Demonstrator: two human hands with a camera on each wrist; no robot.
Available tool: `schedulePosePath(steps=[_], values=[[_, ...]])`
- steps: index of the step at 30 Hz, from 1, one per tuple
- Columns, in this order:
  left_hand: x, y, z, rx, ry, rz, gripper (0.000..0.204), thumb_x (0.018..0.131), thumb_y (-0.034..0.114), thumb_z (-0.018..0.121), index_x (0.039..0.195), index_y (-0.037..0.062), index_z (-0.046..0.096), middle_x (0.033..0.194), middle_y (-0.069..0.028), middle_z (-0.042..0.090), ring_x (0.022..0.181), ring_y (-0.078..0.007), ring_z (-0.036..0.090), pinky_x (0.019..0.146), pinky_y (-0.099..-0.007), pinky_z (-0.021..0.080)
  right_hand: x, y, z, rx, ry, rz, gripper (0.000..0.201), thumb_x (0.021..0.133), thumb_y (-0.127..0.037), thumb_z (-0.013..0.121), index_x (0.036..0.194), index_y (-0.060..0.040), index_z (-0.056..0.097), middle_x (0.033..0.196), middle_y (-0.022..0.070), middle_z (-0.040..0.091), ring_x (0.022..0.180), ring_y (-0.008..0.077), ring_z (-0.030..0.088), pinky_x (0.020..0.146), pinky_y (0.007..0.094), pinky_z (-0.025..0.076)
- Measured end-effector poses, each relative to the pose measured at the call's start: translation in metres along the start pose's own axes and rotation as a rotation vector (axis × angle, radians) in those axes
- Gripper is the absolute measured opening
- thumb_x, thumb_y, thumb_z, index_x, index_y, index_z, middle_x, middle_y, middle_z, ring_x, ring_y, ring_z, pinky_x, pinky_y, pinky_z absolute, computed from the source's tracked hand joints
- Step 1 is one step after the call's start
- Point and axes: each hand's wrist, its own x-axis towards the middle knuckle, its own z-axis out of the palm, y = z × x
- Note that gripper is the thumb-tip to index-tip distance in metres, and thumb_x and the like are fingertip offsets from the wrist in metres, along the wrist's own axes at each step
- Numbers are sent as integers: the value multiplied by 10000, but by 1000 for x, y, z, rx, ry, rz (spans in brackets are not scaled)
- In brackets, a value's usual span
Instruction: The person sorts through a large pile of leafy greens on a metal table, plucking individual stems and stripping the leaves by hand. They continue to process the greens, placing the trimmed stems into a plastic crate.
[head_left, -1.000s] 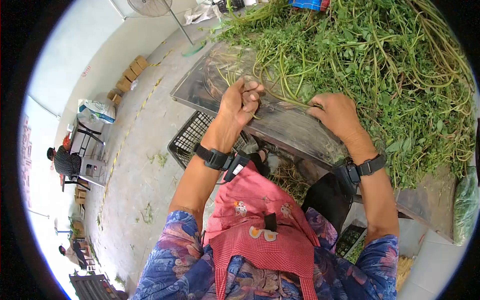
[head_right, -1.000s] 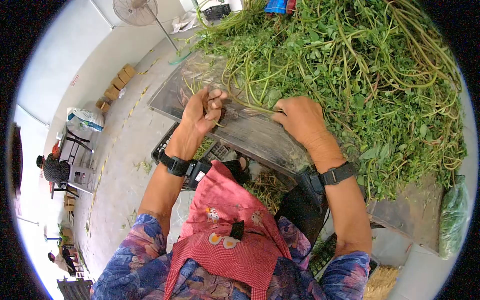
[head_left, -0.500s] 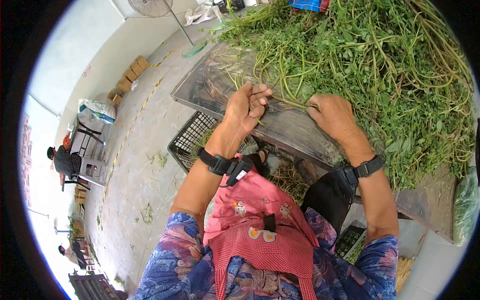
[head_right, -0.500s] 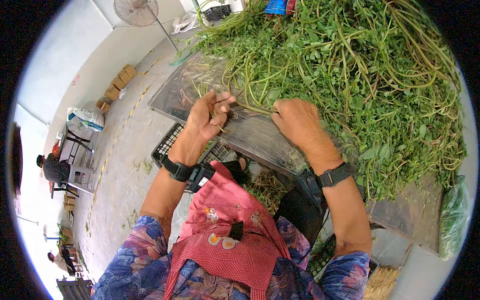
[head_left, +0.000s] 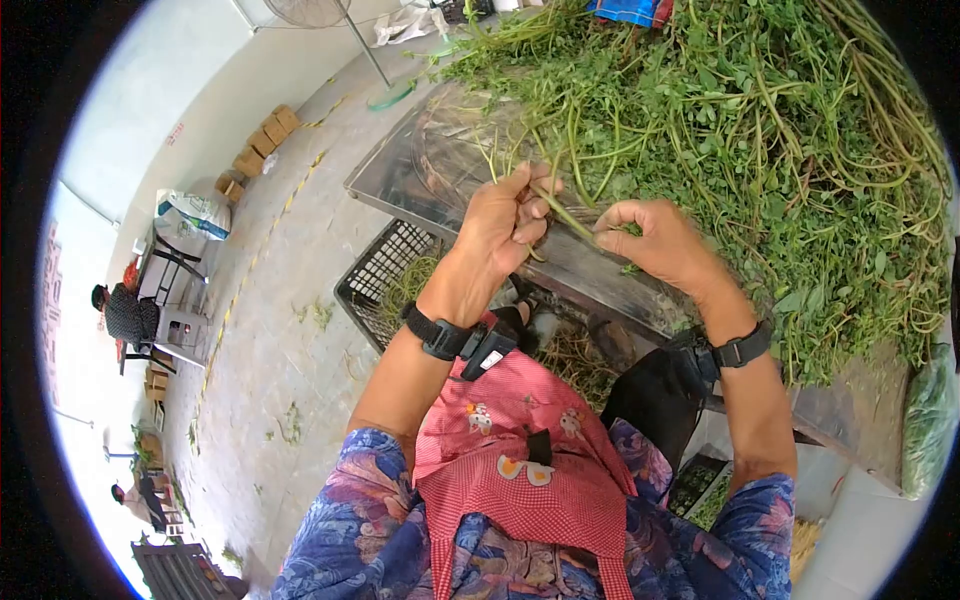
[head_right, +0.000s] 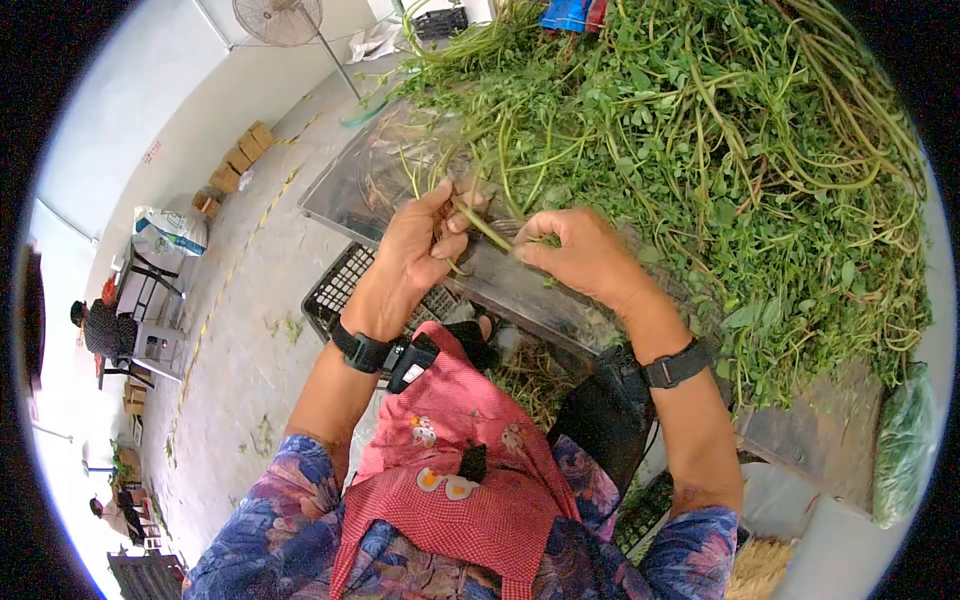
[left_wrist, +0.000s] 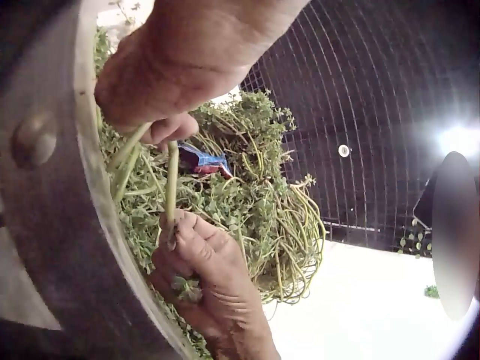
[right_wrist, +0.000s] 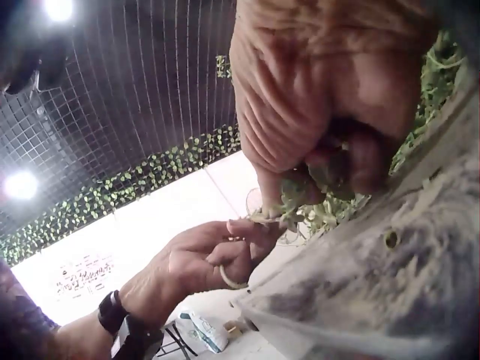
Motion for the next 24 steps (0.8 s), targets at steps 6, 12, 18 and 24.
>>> schedulePosePath(steps=[6, 12, 18, 24], values=[[3, -2, -6, 77, 12, 81, 197, 939, 132, 469, 1055, -26, 489, 796, -71, 550, 510, -70, 395, 344, -183, 288, 5, 10, -4, -89, 368, 67, 258, 775, -253, 661, 868, -13, 665, 764, 135, 658, 669, 227, 613, 658, 320, 471], [-5, -5, -1, 102, -40, 82, 227, 951, 146, 440, 1083, -24, 514, 769, -53, 554, 517, -61, 393, 353, -170, 291, 4, 7, -4, -218, 364, 115, 233, 780, -254, 653, 885, -46, 670, 765, 143, 653, 673, 278, 617, 638, 331, 476], [-16, -6, 11, 93, -92, 56, 247, 956, 163, 437, 1087, -26, 527, 732, -36, 551, 480, -52, 375, 356, -173, 295, 5, -2, 15, -389, 304, -274, 285, 798, -217, 618, 1083, -207, 613, 877, 139, 645, 747, 323, 616, 661, 409, 488], [-29, 6, 25, 144, -138, 90, 267, 942, 173, 475, 1103, -30, 538, 693, -38, 565, 469, -44, 367, 355, -170, 290, 3, -4, 9, -570, 129, -40, 221, 820, -243, 593, 1033, -202, 636, 792, 125, 639, 742, 328, 610, 641, 431, 478]])
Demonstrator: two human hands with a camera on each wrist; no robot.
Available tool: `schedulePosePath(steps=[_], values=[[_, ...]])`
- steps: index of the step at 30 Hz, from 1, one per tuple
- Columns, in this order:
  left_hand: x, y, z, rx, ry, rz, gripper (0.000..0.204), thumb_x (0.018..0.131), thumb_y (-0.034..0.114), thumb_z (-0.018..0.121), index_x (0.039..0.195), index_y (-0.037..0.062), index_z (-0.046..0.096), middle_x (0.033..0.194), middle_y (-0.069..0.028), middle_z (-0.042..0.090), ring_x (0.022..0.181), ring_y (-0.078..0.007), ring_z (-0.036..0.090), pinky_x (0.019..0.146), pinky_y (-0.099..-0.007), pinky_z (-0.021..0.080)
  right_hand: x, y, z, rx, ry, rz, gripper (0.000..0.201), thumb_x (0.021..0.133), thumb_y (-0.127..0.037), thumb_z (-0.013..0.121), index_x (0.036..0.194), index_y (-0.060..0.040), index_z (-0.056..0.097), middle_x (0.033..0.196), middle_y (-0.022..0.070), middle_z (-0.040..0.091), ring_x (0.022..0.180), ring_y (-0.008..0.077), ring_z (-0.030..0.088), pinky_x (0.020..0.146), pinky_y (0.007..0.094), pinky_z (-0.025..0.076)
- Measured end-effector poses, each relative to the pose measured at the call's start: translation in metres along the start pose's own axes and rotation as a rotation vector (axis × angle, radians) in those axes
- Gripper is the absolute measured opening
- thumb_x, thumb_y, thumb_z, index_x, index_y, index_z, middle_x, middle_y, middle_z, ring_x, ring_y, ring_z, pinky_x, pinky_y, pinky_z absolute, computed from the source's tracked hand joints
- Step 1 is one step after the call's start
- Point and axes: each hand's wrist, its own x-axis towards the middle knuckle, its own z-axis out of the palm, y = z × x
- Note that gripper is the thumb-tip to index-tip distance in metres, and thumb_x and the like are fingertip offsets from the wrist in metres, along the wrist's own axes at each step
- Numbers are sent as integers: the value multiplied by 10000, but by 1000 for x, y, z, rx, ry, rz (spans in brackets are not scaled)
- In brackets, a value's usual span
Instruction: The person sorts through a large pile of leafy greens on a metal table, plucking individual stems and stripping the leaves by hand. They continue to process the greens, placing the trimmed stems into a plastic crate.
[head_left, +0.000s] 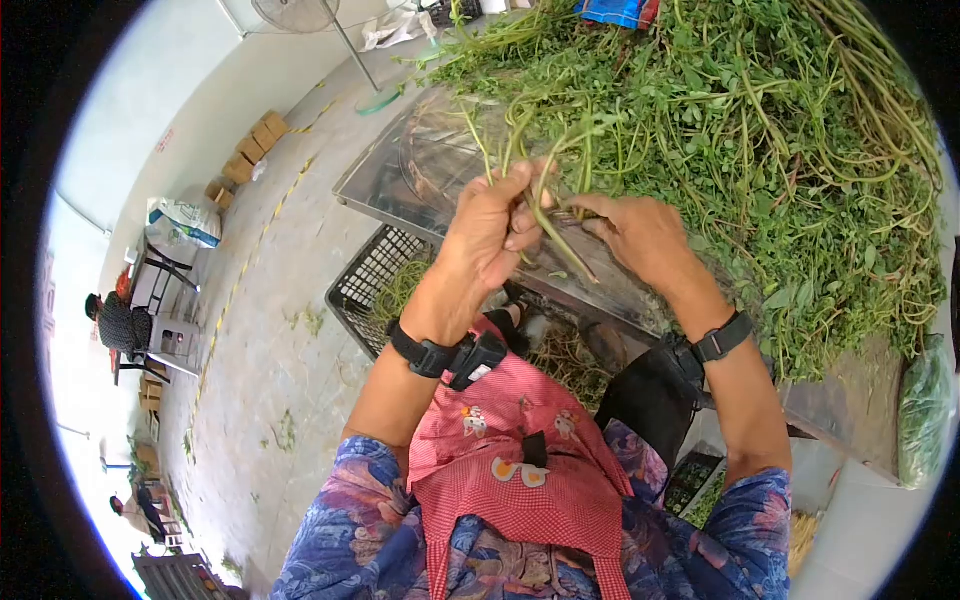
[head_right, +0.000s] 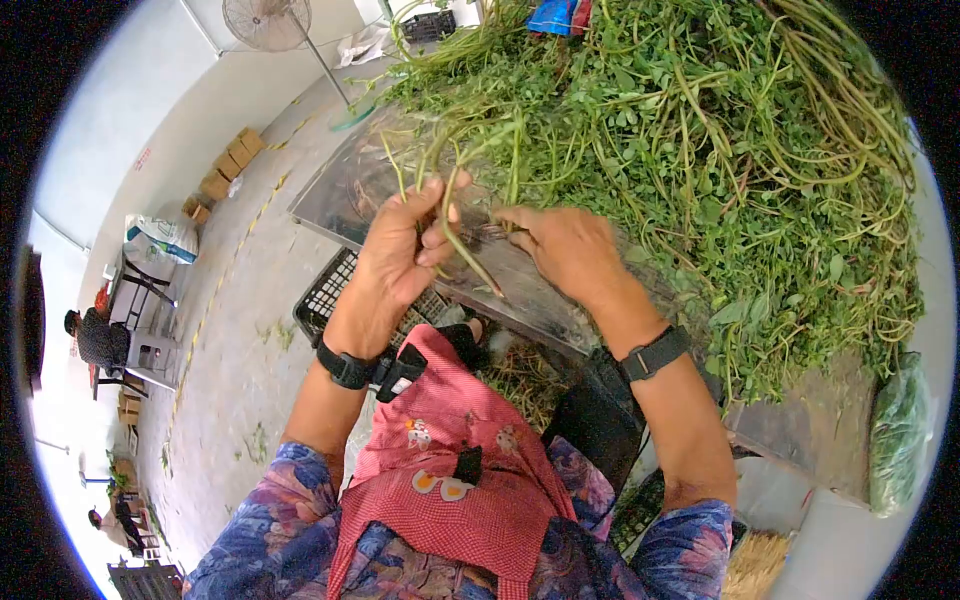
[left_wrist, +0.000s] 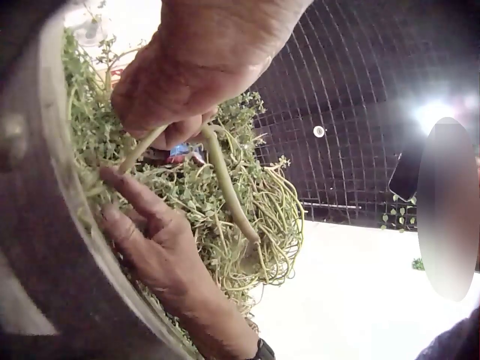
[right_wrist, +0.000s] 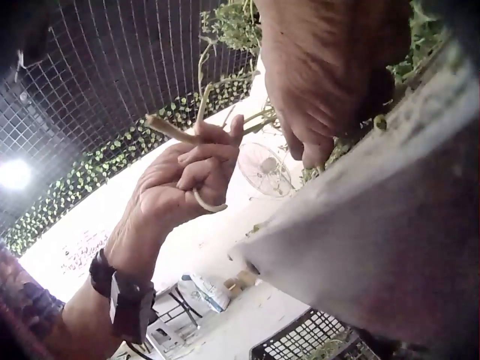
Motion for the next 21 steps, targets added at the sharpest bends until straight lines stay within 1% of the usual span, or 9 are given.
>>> schedulePosePath(steps=[2, 3, 5, 10, 13, 14, 18, 19, 21], values=[[3, 7, -1, 1, 20, 59, 271, 939, 174, 478, 1108, -29, 539, 693, -43, 574, 469, -41, 372, 354, -169, 287, 0, 3, 0, 12, 116, -6, 168, 808, -253, 614, 939, -157, 653, 738, 128, 629, 716, 326, 609, 612, 430, 470], [5, 6, -4, 0, 37, 61, 273, 936, 178, 486, 1109, -28, 538, 701, -48, 577, 466, -41, 376, 352, -167, 287, 1, 3, -1, 12, 122, -5, 168, 808, -253, 614, 939, -157, 653, 738, 128, 629, 716, 326, 609, 612, 430, 470], [5, 0, -7, 9, 30, 44, 271, 935, 178, 490, 1106, -27, 538, 712, -56, 585, 465, -41, 383, 351, -166, 287, 4, 4, -2, -7, 223, 172, 180, 796, -279, 632, 842, -105, 644, 687, 128, 619, 682, 318, 609, 581, 422, 461], [6, -13, -9, 85, 41, 34, 252, 941, 205, 488, 1046, -17, 544, 742, -86, 608, 454, -47, 397, 356, -175, 292, 5, 4, -7, -74, 193, 292, 220, 780, -297, 645, 812, -82, 614, 649, 126, 613, 653, 310, 611, 570, 417, 458], [0, -7, -3, 122, 31, 59, 262, 935, 208, 501, 1046, -24, 555, 742, -92, 625, 442, -47, 394, 360, -176, 286, 6, 11, -3, -117, 215, 349, 208, 777, -285, 646, 809, -84, 604, 645, 123, 611, 644, 309, 607, 569, 412, 459], [-4, 0, -1, 178, 33, 141, 267, 934, 208, 504, 1047, -27, 561, 731, -86, 626, 438, -46, 391, 365, -177, 283, 7, 13, -3, -140, 229, 381, 195, 777, -274, 647, 811, -88, 600, 644, 120, 611, 638, 309, 605, 567, 408, 459], [-11, 23, 6, 343, 25, 357, 279, 933, 212, 509, 1049, -33, 574, 705, -69, 630, 437, -40, 390, 379, -174, 272, 5, 13, -6, -102, 249, 366, 175, 784, -262, 638, 816, -91, 615, 655, 120, 616, 641, 311, 603, 567, 411, 457], [-10, 20, 5, 378, -11, 343, 276, 933, 212, 507, 1051, -28, 575, 714, -66, 632, 439, -36, 385, 390, -172, 269, 4, 14, -6, -82, 242, 347, 159, 782, -249, 642, 824, -96, 629, 644, 114, 612, 627, 296, 600, 560, 395, 455], [-9, 4, 4, 383, 23, 296, 283, 933, 208, 508, 1057, -37, 574, 716, -66, 630, 444, -38, 379, 404, -170, 273, 6, 13, -9, -66, 238, 325, 144, 780, -236, 646, 832, -102, 642, 634, 108, 607, 613, 282, 596, 553, 379, 452]])
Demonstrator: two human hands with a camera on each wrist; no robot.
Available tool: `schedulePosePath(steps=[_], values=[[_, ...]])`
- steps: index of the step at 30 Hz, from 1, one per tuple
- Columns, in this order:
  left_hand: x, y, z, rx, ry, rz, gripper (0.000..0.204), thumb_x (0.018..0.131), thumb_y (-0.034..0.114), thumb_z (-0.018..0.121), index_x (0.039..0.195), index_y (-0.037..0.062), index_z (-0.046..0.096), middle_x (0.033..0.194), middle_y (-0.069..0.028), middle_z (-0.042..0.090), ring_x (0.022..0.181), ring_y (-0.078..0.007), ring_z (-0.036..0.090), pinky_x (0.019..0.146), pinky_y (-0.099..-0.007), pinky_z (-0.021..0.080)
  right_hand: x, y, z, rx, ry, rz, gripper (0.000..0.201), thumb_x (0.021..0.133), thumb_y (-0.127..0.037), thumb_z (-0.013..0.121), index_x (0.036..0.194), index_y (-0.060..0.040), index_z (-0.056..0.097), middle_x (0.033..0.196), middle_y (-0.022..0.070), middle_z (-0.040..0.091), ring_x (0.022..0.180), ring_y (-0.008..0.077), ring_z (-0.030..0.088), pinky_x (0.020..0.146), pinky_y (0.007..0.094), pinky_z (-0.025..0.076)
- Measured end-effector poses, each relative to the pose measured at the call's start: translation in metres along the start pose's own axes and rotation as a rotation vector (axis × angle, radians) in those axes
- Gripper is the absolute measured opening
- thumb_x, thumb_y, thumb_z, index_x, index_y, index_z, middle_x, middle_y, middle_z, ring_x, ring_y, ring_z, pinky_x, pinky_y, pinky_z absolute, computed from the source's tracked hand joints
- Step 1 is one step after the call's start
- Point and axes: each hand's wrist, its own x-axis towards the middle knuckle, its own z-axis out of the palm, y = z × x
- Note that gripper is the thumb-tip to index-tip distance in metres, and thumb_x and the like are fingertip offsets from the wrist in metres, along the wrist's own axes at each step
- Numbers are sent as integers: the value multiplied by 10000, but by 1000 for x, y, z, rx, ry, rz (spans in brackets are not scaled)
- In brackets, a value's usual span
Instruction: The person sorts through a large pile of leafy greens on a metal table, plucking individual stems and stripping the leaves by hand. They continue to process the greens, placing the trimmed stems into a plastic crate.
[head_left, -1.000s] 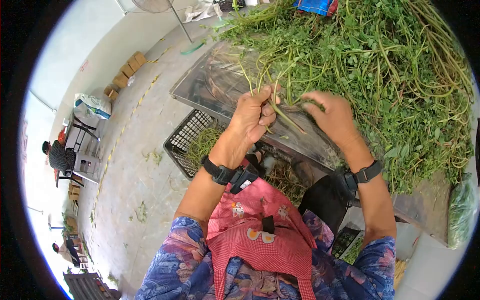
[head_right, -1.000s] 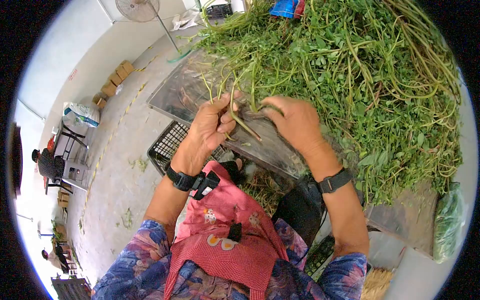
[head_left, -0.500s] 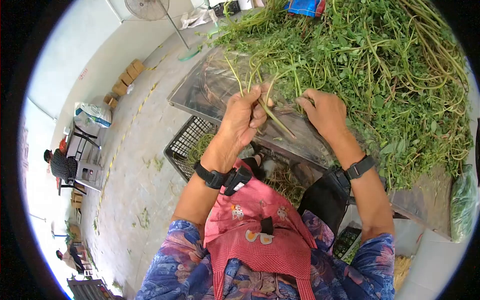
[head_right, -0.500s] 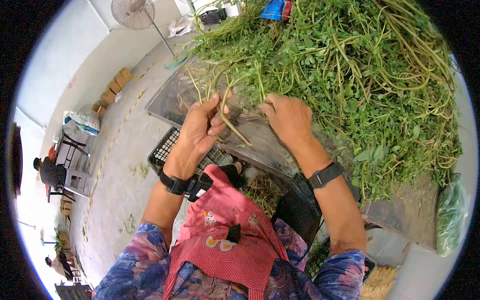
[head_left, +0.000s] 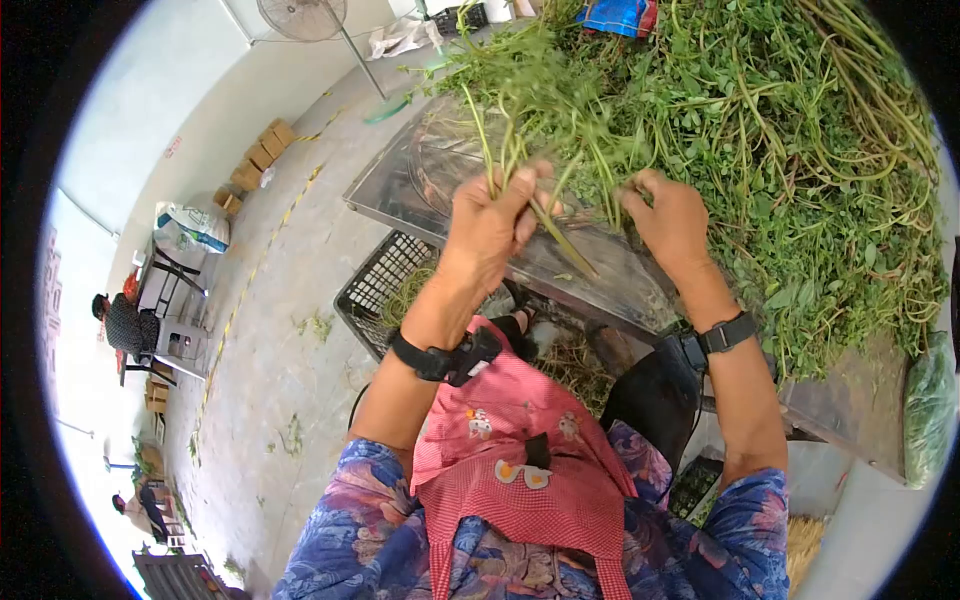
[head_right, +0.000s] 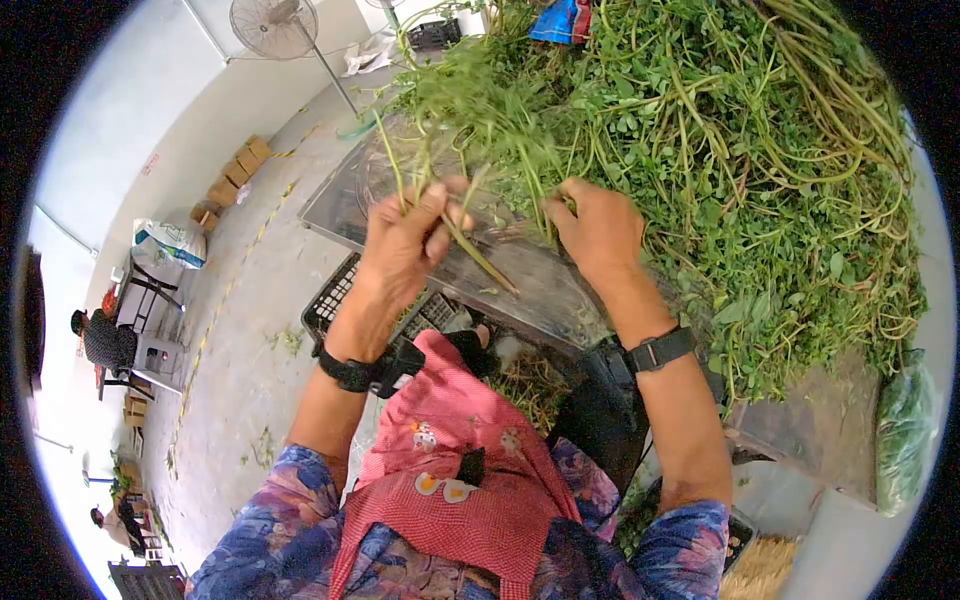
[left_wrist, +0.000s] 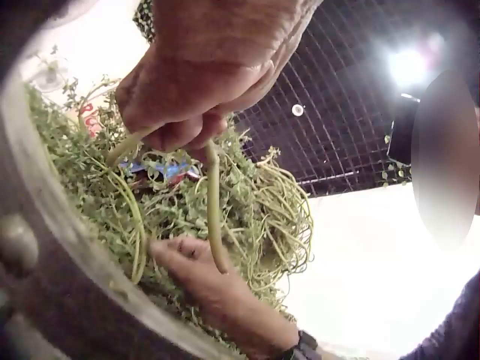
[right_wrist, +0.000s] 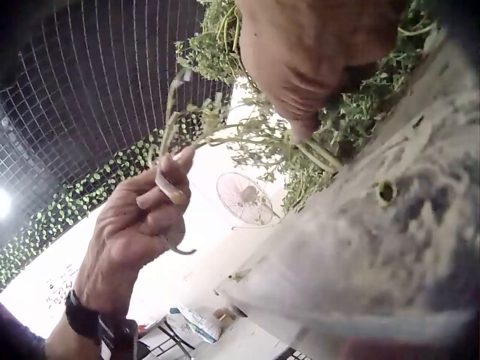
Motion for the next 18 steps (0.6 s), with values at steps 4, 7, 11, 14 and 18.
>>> schedulePosePath(steps=[4, 7, 11, 14, 18], values=[[-2, -22, -2, 13, 12, -58, 301, 933, 200, 508, 1075, -60, 561, 723, -64, 619, 462, -43, 371, 435, -176, 291, -3, -3, -11, 489, 297, -24, 153, 805, -173, 641, 936, -100, 669, 736, 112, 650, 634, 198, 601, 590, 297, 461], [-2, -29, -2, 25, -7, -17, 303, 934, 194, 507, 1085, -65, 552, 723, -57, 616, 473, -44, 379, 442, -175, 296, -6, -11, -14, 644, 396, -208, 200, 833, -144, 622, 1022, -88, 658, 895, 130, 673, 706, 171, 623, 653, 280, 476], [-5, -29, 3, 60, 11, -52, 301, 935, 195, 502, 1085, -60, 554, 725, -57, 618, 464, -45, 368, 436, -176, 289, -13, -13, -13, 492, 99, -311, 213, 810, -190, 638, 993, -84, 661, 855, 127, 651, 726, 257, 632, 647, 317, 480], [-7, -30, 5, 63, 31, -49, 296, 935, 195, 500, 1083, -55, 555, 728, -59, 619, 455, -44, 361, 427, -177, 282, -12, -9, -7, 393, 56, -367, 197, 799, -191, 629, 960, -82, 660, 799, 128, 627, 723, 305, 613, 626, 348, 474], [-6, -34, 6, 68, 49, -18, 283, 937, 188, 494, 1084, -46, 554, 716, -61, 617, 439, -42, 349, 416, -177, 271, -12, -8, -6, 353, 17, -392, 156, 810, -175, 599, 901, -58, 649, 765, 125, 611, 690, 295, 602, 596, 357, 462]])
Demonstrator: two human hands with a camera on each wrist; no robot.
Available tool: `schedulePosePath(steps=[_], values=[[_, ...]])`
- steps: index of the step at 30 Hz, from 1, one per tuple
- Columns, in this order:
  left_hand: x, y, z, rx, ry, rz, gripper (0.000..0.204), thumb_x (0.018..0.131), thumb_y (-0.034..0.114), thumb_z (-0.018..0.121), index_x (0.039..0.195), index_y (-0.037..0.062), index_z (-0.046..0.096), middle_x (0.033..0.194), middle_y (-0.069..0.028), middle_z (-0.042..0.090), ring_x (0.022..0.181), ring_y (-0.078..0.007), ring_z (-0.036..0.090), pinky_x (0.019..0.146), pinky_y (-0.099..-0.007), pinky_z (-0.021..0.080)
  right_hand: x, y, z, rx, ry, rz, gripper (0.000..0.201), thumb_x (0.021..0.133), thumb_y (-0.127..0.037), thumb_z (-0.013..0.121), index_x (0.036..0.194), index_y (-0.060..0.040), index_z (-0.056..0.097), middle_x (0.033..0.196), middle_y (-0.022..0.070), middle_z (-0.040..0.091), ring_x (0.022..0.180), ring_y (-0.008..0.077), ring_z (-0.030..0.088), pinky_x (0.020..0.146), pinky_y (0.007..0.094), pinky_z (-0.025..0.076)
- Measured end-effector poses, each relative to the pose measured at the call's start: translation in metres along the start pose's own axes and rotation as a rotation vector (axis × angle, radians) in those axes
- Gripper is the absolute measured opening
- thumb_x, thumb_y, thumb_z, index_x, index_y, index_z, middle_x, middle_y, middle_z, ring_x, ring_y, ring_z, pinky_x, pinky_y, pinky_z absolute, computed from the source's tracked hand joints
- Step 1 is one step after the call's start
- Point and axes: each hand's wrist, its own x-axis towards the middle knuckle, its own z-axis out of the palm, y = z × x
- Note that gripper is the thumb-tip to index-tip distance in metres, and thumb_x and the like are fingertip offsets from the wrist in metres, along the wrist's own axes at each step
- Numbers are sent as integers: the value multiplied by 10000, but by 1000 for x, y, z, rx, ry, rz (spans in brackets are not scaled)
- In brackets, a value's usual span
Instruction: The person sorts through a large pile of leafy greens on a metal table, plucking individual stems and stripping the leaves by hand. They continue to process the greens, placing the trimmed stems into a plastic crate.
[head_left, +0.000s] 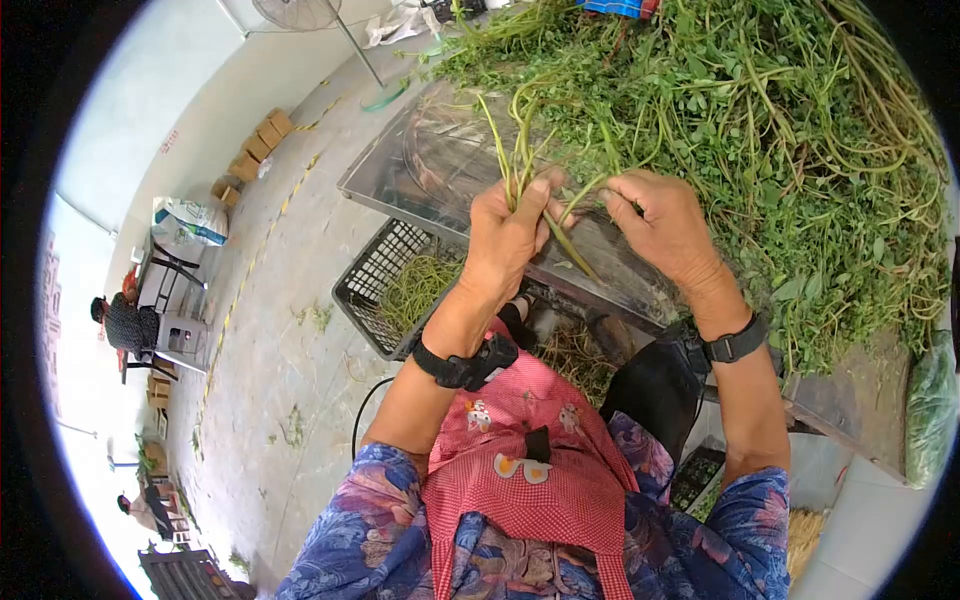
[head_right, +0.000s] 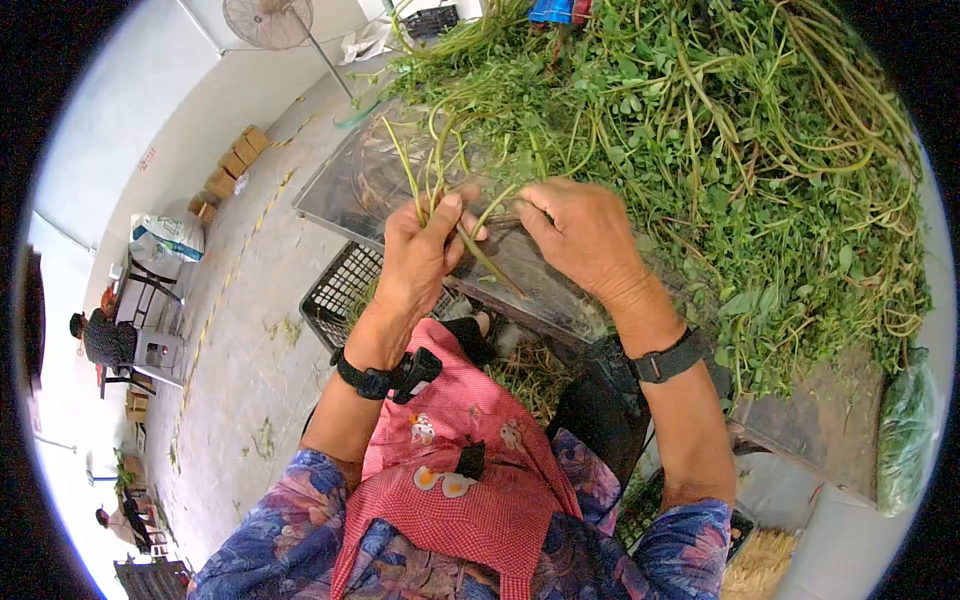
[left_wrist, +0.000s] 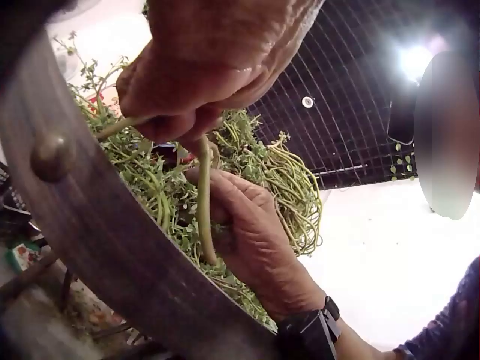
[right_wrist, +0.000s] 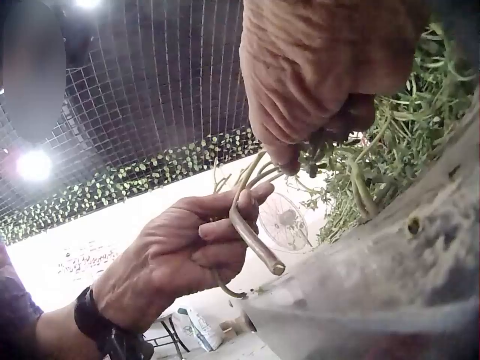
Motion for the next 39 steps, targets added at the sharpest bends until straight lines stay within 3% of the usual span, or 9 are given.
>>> schedulePosePath(steps=[5, 7, 10, 15, 17, 18, 24, 34, 39], values=[[-3, 4, -2, 17, 32, 1, 272, 939, 168, 488, 1053, -65, 573, 643, -15, 575, 472, -40, 385, 434, -186, 311, 3, 8, -5, 308, 59, 175, 172, 856, -198, 560, 845, -40, 626, 668, 59, 567, 569, 164, 541, 518, 307, 422], [-5, 4, -3, 14, 58, 6, 272, 938, 167, 489, 1048, -66, 577, 622, 3, 547, 481, -46, 397, 444, -191, 323, 7, 21, -27, 870, 337, 577, 221, 894, -265, 537, 830, -70, 617, 645, -11, 517, 540, 78, 449, 464, 232, 366], [-10, 2, -3, 36, 18, -31, 256, 931, 200, 508, 1039, -8, 608, 616, 20, 535, 439, -18, 345, 399, -169, 240, 5, 25, -36, 1047, 390, 579, 255, 916, -316, 511, 844, -96, 620, 663, -37, 515, 526, 61, 419, 440, 174, 319], [-13, 3, 5, 59, -33, -18, 286, 923, 232, 525, 1049, -9, 613, 596, 39, 529, 436, -14, 349, 404, -173, 255, 5, 11, -18, 594, 171, 502, 258, 905, -298, 539, 858, -65, 637, 688, -7, 561, 594, 95, 510, 537, 237, 429], [-17, 6, 4, 125, -54, -17, 278, 927, 220, 519, 1045, -12, 615, 600, 29, 524, 483, -36, 418, 447, -190, 326, 4, 10, -3, 277, 130, 46, 218, 854, -232, 604, 924, -30, 644, 714, 43, 598, 661, 146, 574, 621, 294, 464], [-18, 6, 4, 190, -79, -16, 270, 930, 208, 514, 1041, -16, 617, 604, 19, 519, 530, -59, 487, 490, -207, 396, 4, 7, 2, 255, 108, 14, 225, 800, -168, 640, 985, -39, 641, 730, 94, 598, 687, 222, 598, 627, 324, 465], [-19, -5, 5, 147, -89, 26, 294, 922, 243, 528, 1056, -5, 610, 601, 30, 554, 471, -15, 435, 421, -168, 294, 1, 0, -3, -29, 17, 5, 172, 782, -176, 639, 938, -107, 659, 733, 88, 575, 691, 284, 578, 603, 345, 461], [-13, -9, 16, 162, -19, 83, 306, 915, 257, 546, 976, -30, 633, 534, 6, 522, 453, -57, 474, 420, -202, 365, 1, -2, 2, -131, 168, 18, 158, 788, -207, 646, 839, -59, 631, 719, 97, 584, 630, 274, 583, 565, 352, 457], [-16, -7, 20, 147, 79, 70, 264, 905, 230, 565, 940, -18, 648, 526, 5, 516, 441, -58, 459, 425, -200, 364, 6, 1, -9, 141, 382, 385, 201, 860, -223, 605, 850, -24, 634, 749, 39, 633, 663, 105, 541, 627, 253, 437]])
